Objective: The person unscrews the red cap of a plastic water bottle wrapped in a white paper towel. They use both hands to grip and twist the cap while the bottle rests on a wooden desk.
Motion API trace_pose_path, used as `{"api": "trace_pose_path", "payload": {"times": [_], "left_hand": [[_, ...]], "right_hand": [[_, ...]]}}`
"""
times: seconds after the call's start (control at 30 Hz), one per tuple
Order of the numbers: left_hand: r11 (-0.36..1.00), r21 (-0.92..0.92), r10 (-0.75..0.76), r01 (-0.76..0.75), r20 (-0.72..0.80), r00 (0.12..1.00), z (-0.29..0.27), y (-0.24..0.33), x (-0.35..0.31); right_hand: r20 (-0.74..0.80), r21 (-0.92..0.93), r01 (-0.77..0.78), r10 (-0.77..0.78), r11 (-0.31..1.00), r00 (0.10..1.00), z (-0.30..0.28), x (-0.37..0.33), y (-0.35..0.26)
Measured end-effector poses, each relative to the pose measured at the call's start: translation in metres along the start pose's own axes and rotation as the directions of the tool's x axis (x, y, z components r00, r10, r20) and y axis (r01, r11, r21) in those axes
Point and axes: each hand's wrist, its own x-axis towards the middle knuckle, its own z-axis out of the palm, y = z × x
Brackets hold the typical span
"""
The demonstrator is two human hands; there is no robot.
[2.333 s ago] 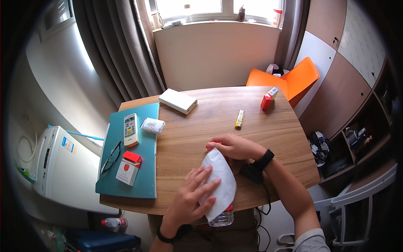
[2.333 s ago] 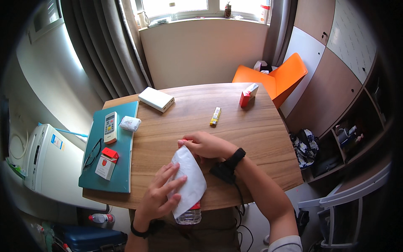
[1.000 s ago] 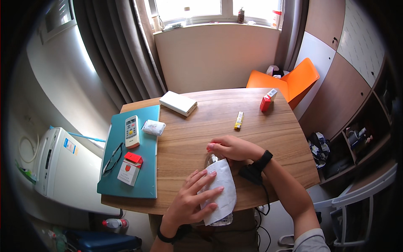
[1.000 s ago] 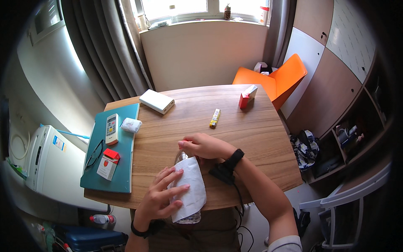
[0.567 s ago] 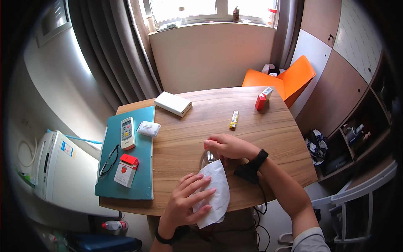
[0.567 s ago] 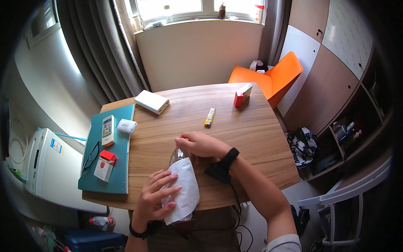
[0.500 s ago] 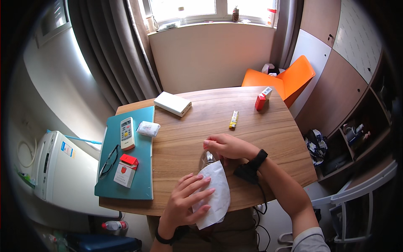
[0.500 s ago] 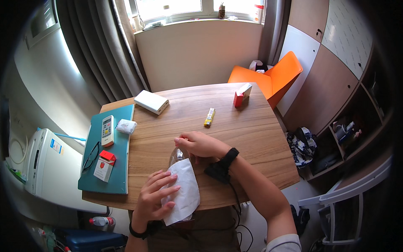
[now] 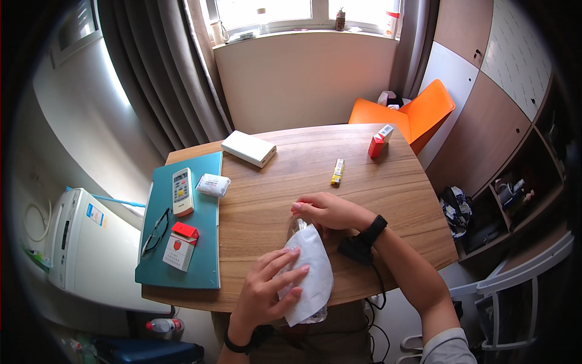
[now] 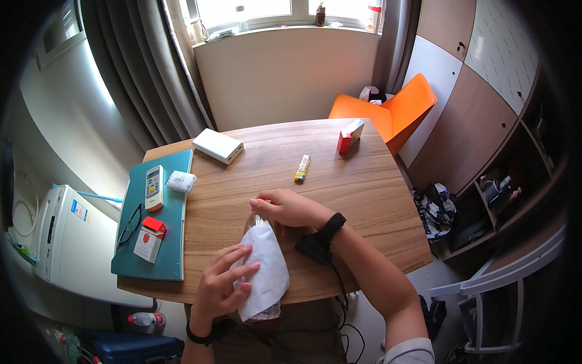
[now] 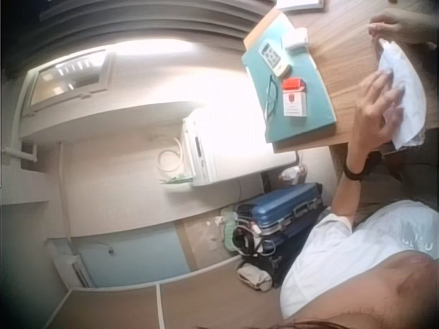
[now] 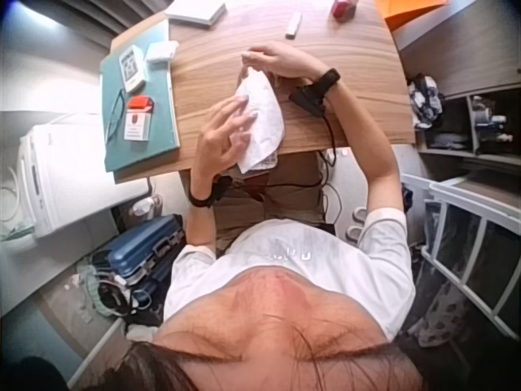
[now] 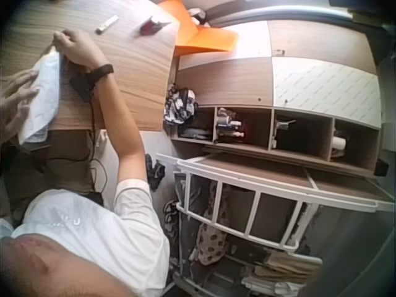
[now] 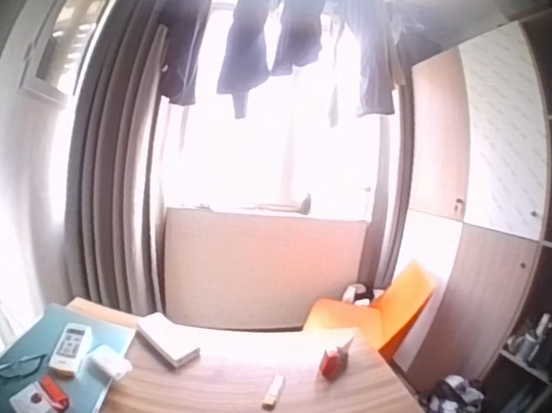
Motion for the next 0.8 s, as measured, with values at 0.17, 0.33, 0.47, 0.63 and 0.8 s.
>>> {"api": "trace_pose_path", "payload": {"times": [0.17,0.33,0.47,0.63,0.8], "left_hand": [[0.995,-0.068,0.075,-0.078,-0.047,0.996,0.0,-0.006,-0.003],[0.997,-0.023,0.072,-0.072,-0.008,0.997,-0.001,-0.004,-0.005],[0.996,-0.019,-0.087,0.086,-0.012,0.996,0.003,-0.001,0.0],[0.988,0.007,-0.153,0.153,-0.046,0.987,0.005,-0.002,0.0],[1.0,-0.007,0.014,-0.014,-0.067,0.998,0.002,-0.006,-0.002]], "right_hand": [[-0.014,0.006,0.032,-0.032,0.999,0.999,0.001,0.001,0.004],[0.002,-0.018,0.022,-0.022,1.0,1.0,0.0,0.002,0.006],[-0.013,-0.016,0.051,-0.051,0.999,0.999,0.002,0.001,0.007],[0.019,0.027,-0.045,0.045,0.999,0.999,-0.001,-0.006,-0.01],[0.017,0.052,-0.073,0.072,0.996,0.997,0.0,-0.006,-0.015]]}}
